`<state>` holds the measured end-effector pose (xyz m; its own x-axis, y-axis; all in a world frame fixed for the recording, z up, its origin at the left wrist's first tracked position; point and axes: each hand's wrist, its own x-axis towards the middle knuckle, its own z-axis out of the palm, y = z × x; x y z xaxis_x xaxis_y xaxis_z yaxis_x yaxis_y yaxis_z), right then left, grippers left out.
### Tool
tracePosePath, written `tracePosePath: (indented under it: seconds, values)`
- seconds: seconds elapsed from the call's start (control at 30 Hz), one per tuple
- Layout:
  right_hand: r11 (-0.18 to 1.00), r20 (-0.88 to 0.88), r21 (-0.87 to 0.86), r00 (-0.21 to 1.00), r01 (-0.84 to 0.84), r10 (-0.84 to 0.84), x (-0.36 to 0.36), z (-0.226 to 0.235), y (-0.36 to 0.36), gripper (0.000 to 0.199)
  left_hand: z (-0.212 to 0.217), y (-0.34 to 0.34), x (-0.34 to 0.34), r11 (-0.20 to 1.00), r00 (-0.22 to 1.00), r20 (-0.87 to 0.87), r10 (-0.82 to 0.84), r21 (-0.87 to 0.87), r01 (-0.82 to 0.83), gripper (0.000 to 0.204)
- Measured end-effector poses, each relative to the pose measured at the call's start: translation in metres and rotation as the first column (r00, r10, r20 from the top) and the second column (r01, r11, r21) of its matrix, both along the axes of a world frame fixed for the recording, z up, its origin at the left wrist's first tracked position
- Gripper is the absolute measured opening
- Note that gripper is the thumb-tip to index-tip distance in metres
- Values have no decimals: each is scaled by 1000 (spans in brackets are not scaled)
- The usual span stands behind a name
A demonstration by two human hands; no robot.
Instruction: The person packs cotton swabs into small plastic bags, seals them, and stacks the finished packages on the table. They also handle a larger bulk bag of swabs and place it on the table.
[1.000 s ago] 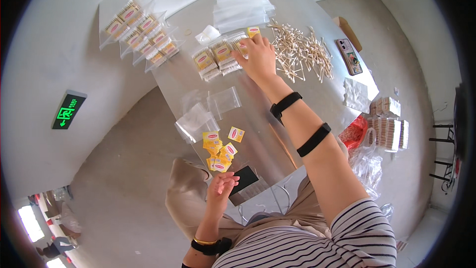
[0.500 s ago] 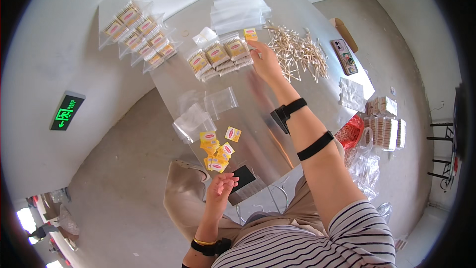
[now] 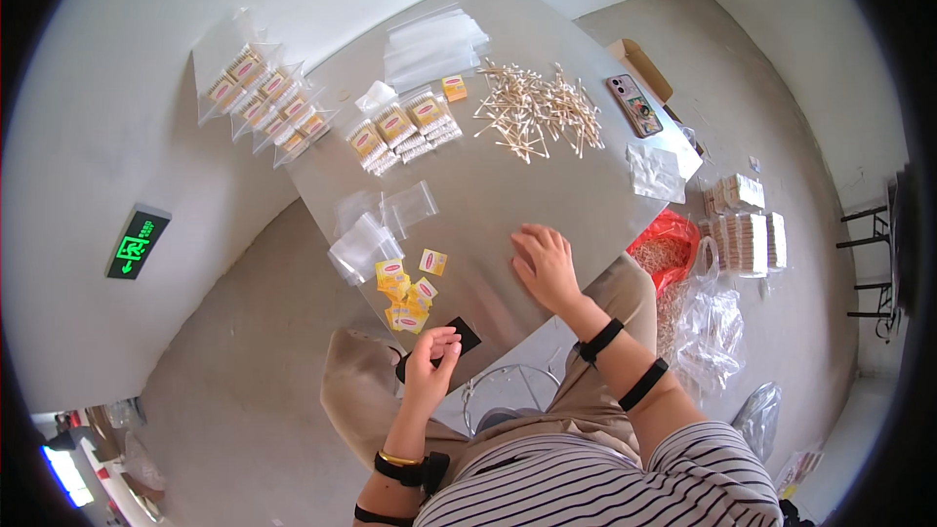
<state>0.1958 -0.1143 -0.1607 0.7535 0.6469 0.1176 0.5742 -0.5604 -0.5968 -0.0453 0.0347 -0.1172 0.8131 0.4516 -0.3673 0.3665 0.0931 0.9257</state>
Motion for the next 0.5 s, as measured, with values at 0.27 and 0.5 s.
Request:
tracePosePath:
  seconds: [0.27,0.5]
  values:
    - [990,33,-136,998,-44,49,-53,-8,-41,53,18,-42,-1,931,959,-44,-279,232,281,34]
    - [977,46,-208,998,-37,47,-67,2,-70,56,1,-68,-22,463,791,-493,-363,641,612,75]
